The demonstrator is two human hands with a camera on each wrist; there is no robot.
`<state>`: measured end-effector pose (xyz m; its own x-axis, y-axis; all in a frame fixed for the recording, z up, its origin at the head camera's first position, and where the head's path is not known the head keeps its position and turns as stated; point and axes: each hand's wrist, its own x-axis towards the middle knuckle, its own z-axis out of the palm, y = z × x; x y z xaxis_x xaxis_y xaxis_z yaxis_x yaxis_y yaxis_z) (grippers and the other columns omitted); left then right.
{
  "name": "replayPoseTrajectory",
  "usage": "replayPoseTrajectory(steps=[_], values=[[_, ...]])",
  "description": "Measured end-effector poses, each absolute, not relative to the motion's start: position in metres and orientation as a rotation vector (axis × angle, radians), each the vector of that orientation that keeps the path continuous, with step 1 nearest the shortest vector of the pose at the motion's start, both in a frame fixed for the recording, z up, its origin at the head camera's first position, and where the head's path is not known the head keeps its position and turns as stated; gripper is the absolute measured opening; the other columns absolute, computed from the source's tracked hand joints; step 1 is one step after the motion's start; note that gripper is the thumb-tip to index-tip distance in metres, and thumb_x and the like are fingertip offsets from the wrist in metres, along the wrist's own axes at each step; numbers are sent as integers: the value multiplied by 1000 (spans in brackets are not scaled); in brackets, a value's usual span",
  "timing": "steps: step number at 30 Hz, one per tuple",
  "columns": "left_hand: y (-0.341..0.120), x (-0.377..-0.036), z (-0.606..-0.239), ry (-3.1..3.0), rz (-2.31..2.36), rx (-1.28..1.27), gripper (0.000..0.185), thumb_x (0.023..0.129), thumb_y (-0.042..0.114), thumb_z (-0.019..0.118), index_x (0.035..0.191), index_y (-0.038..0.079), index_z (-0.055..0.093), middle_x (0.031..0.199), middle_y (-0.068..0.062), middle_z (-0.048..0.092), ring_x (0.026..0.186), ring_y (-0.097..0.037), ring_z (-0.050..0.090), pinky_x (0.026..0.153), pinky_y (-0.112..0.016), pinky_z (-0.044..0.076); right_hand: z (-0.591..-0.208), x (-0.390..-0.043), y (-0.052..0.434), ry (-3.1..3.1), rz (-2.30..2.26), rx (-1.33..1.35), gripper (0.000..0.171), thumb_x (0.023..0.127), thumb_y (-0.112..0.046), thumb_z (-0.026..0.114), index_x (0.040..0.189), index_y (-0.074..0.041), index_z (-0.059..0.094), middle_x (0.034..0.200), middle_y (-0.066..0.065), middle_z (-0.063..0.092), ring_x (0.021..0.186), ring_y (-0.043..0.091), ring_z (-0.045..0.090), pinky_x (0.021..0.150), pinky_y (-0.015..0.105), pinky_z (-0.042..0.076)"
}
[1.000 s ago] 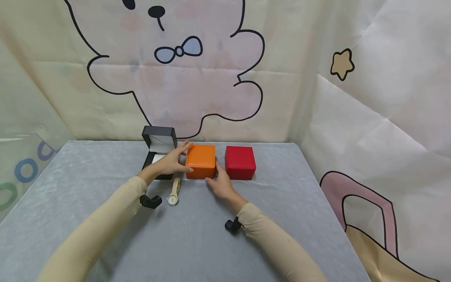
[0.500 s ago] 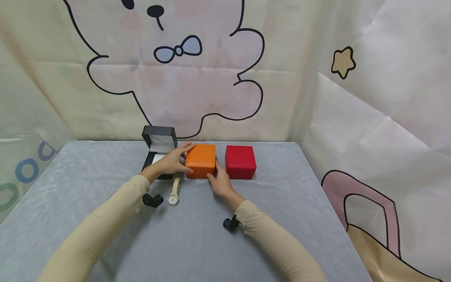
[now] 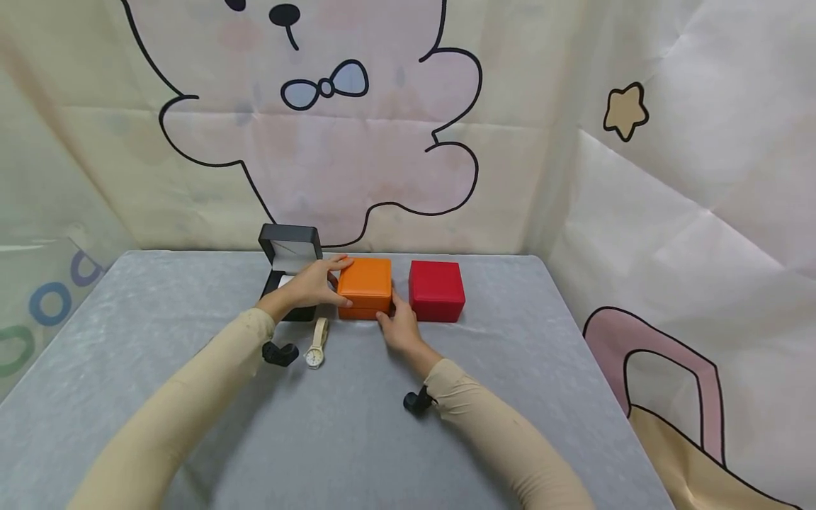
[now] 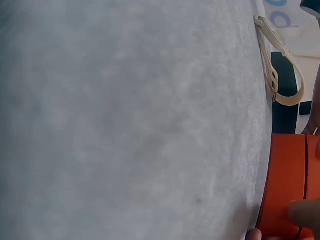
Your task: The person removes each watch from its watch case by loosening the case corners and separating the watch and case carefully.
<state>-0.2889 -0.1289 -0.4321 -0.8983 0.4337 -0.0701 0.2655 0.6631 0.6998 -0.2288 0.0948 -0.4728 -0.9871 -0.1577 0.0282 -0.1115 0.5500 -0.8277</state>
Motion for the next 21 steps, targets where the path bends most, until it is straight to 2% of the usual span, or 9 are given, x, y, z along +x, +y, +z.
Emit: replayPoseTrajectory(steps=[4,12,15,18,21], values=[[-128,-290,-431,2646,1061,544,101,76,33,88,159,18,33,171,-6,19,101,-22,64,98,-42,50,-472,-230,95,2711,-1450,-216,43,100,-8,60,141,4,53,134,21,64,123,31,61,107,48,47],[-129,-292,-429,2630,1100,527,101,74,33,89,158,19,35,170,-5,20,96,-19,65,88,-33,52,-465,-231,94,2683,-1443,-168,44,100,-9,60,142,3,52,137,20,62,127,30,58,112,47,44],[-129,-293,-428,2616,1109,522,101,73,34,88,158,19,35,170,-5,20,99,-25,65,93,-39,51,-461,-232,93,2673,-1455,-168,48,98,-6,60,145,1,49,140,19,60,131,30,56,115,47,41],[-130,-294,-427,2598,1118,511,100,73,37,88,158,20,37,170,-7,22,128,-32,56,111,-49,43,-459,-233,93,2646,-1474,-165,52,98,-4,59,148,-2,45,144,18,57,134,29,53,117,46,38],[-131,-295,-426,2570,1160,489,98,74,38,88,157,19,39,168,-7,27,151,-34,32,122,-56,28,-458,-233,91,2626,-1479,-140,51,97,-3,60,147,-2,46,143,18,57,132,29,53,117,46,39]])
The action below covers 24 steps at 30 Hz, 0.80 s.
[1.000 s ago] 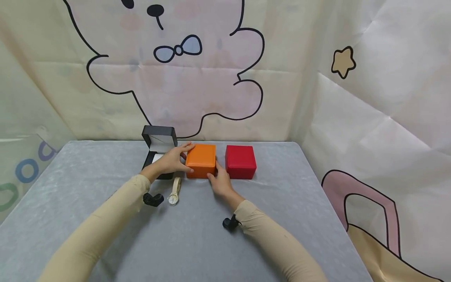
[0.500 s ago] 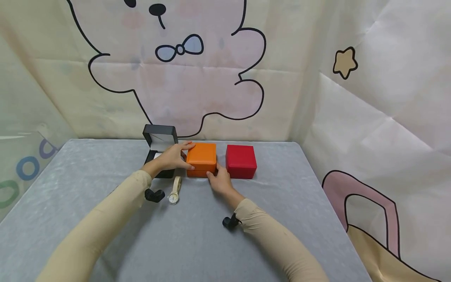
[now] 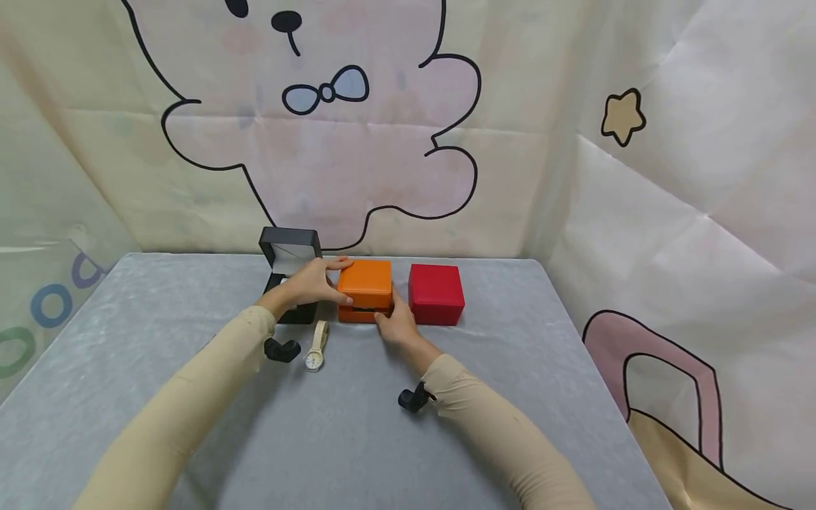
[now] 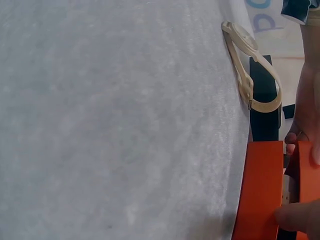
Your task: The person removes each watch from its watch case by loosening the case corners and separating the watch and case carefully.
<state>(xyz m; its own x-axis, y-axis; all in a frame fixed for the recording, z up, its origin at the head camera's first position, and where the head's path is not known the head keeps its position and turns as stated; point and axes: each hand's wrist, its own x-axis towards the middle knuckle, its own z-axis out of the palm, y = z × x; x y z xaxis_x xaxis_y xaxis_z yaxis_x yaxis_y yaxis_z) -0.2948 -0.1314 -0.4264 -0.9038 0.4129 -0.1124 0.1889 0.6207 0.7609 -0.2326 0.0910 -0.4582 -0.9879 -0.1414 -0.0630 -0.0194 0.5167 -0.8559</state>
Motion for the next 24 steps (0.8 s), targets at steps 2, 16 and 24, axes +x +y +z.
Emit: replayPoseTrajectory(steps=[2,16,24], values=[[-132,-294,-427,2540,1201,473,96,74,37,87,156,19,40,167,-6,29,156,-33,21,124,-59,21,-458,-232,90,2617,-1463,-112,49,97,-4,60,145,-2,48,142,18,58,128,29,54,115,47,40],[-134,-297,-438,2442,1435,320,77,83,52,78,151,31,49,166,-6,33,150,-38,33,122,-64,21,-456,-233,89,2562,-1422,4,42,99,-6,58,139,2,53,136,20,60,117,29,55,109,46,46],[-129,-302,-441,2415,1547,236,72,87,57,72,150,29,51,109,-18,69,88,-40,65,113,-52,38,-456,-235,88,2542,-1448,-25,54,100,-5,57,151,0,43,144,19,56,121,27,54,110,44,45]])
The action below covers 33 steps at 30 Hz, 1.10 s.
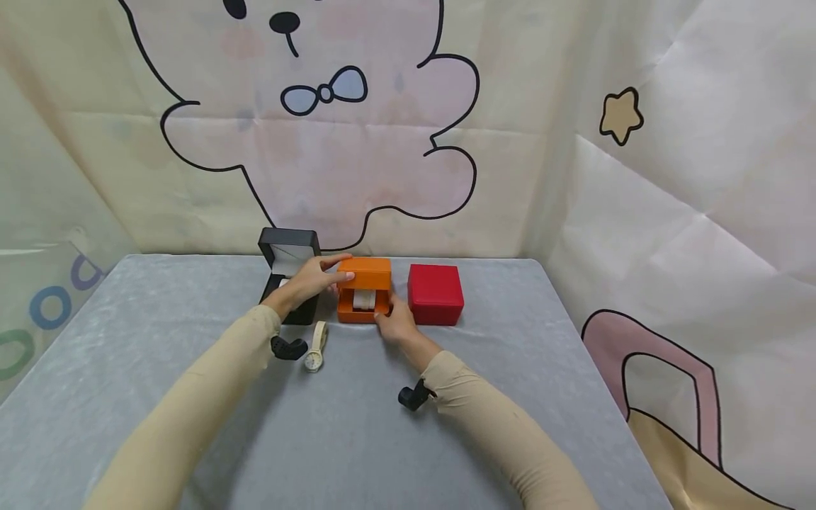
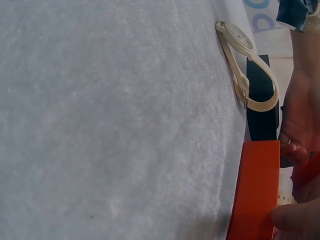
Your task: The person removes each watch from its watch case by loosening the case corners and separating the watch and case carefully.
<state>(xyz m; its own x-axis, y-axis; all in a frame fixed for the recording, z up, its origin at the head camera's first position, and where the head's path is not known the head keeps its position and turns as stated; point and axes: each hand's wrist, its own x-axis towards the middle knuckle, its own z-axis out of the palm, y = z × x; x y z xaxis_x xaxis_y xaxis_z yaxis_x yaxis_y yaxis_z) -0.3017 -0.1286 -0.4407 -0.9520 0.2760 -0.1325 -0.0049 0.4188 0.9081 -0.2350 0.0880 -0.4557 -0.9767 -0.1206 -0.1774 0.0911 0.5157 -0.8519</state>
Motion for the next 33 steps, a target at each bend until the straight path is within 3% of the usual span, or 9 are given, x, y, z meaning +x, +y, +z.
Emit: replayPoseTrajectory(steps=[2,5,15,19,21,24,27,30,33], values=[[-126,-303,-441,2396,1593,231,73,88,57,70,150,26,50,100,-16,69,85,-34,65,104,-48,44,-455,-234,89,2533,-1457,-36,61,100,-4,56,156,-1,34,151,19,51,126,27,52,113,44,43],[-123,-303,-441,2372,1657,228,72,90,57,67,152,22,49,110,-8,69,81,-25,65,94,-45,49,-455,-234,90,2531,-1462,-60,66,99,-4,56,159,-3,28,155,19,47,128,27,51,113,43,43],[-109,-307,-432,2248,1819,89,75,96,63,55,156,21,40,106,-15,62,62,-14,60,79,-42,51,-453,-235,91,2524,-1482,-54,68,99,-4,58,159,-3,26,158,18,42,129,26,49,113,43,43],[-105,-308,-427,2205,1838,12,75,97,66,48,157,22,37,75,-4,55,57,-14,57,72,-37,48,-456,-235,92,2546,-1432,-10,69,99,-8,61,159,-5,27,162,14,38,126,22,48,105,36,47],[-102,-308,-424,2176,1853,-28,76,97,69,45,154,19,42,75,-4,54,55,-13,55,70,-35,48,-456,-234,93,2555,-1424,3,69,99,-9,62,159,-6,28,162,13,38,118,22,50,94,31,48],[-101,-311,-421,2115,1884,-63,82,96,74,39,155,17,39,110,-9,63,55,-12,54,68,-30,47,-454,-235,95,2562,-1438,5,69,98,-9,63,158,-7,30,161,13,39,109,21,50,83,24,44],[-101,-313,-419,2046,1896,-69,86,96,77,31,161,21,28,158,-11,40,59,-14,53,71,-29,46,-454,-235,95,2556,-1432,-9,69,98,-9,63,159,-6,29,161,13,40,108,21,48,81,23,42],[-102,-314,-420,1995,1877,-54,84,96,77,24,164,28,16,170,-7,19,65,-17,54,74,-29,45,-455,-235,95,2546,-1415,3,69,99,-9,62,159,-7,28,160,13,42,108,21,48,82,23,42],[-106,-315,-421,1976,1866,-47,82,97,76,22,164,29,13,171,-6,16,69,-18,57,74,-29,47,-455,-235,93,2538,-1419,21,69,99,-9,62,159,-8,28,157,13,45,108,21,48,84,26,43]])
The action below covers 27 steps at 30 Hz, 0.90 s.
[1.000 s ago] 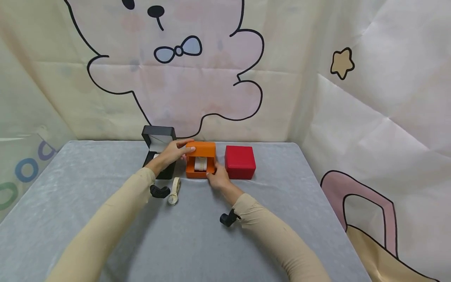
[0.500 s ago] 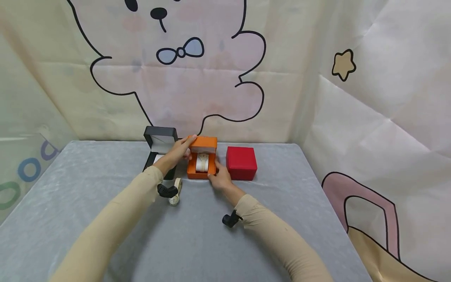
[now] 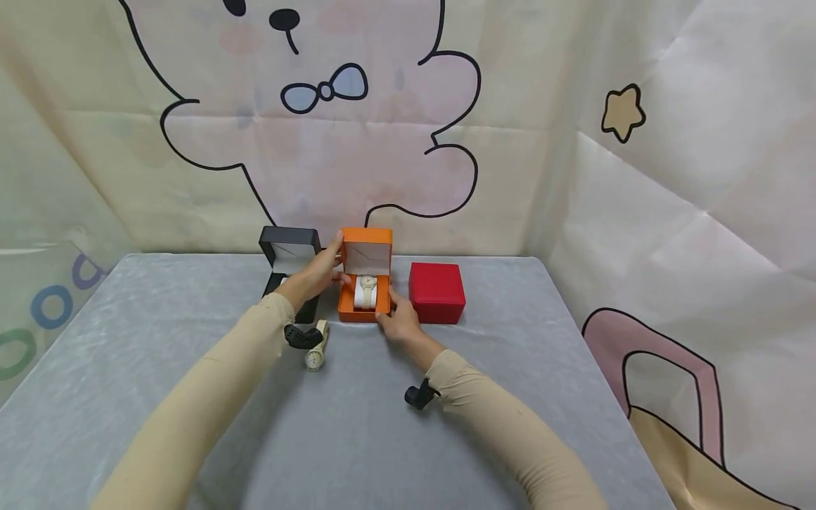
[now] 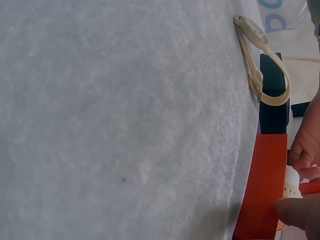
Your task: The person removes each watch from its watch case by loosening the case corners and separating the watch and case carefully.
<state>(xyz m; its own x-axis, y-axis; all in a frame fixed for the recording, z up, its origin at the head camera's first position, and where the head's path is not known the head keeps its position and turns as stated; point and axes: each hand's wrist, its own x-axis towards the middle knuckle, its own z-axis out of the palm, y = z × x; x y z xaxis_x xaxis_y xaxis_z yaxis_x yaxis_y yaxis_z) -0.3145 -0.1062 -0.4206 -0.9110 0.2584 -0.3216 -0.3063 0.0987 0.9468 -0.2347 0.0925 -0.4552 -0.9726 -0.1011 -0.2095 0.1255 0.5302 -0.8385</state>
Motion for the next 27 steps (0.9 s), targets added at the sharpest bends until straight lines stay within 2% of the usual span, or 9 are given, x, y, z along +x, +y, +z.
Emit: replayPoseTrajectory(steps=[5,11,16,21,27], values=[[-108,-313,-421,2003,1832,-54,81,98,74,21,164,27,15,171,-5,17,72,-16,63,73,-26,49,-456,-234,92,2527,-1429,32,69,99,-10,62,160,-10,28,155,12,47,108,21,48,82,25,42],[-110,-310,-419,2039,1780,-79,79,101,71,21,164,24,17,170,-7,21,81,-14,70,75,-25,52,-456,-235,93,2529,-1433,31,70,98,-9,62,160,-10,28,139,13,54,98,19,48,73,23,40],[-113,-307,-417,2074,1741,-82,78,101,71,22,164,24,18,169,-8,23,87,-17,71,87,-31,53,-454,-234,94,2523,-1438,26,71,99,-11,62,160,-10,27,141,13,54,101,20,48,76,23,41],[-118,-304,-417,2079,1712,-46,77,101,70,24,164,26,18,170,-7,23,102,-25,71,103,-42,51,-455,-233,95,2524,-1424,24,71,99,-11,62,160,-11,27,145,12,52,102,20,47,76,23,40],[-124,-300,-416,2079,1725,2,71,105,64,24,164,25,15,169,-10,22,113,-32,69,109,-46,48,-455,-233,94,2512,-1443,23,71,99,-11,61,161,-11,25,146,12,51,106,21,48,79,24,42]])
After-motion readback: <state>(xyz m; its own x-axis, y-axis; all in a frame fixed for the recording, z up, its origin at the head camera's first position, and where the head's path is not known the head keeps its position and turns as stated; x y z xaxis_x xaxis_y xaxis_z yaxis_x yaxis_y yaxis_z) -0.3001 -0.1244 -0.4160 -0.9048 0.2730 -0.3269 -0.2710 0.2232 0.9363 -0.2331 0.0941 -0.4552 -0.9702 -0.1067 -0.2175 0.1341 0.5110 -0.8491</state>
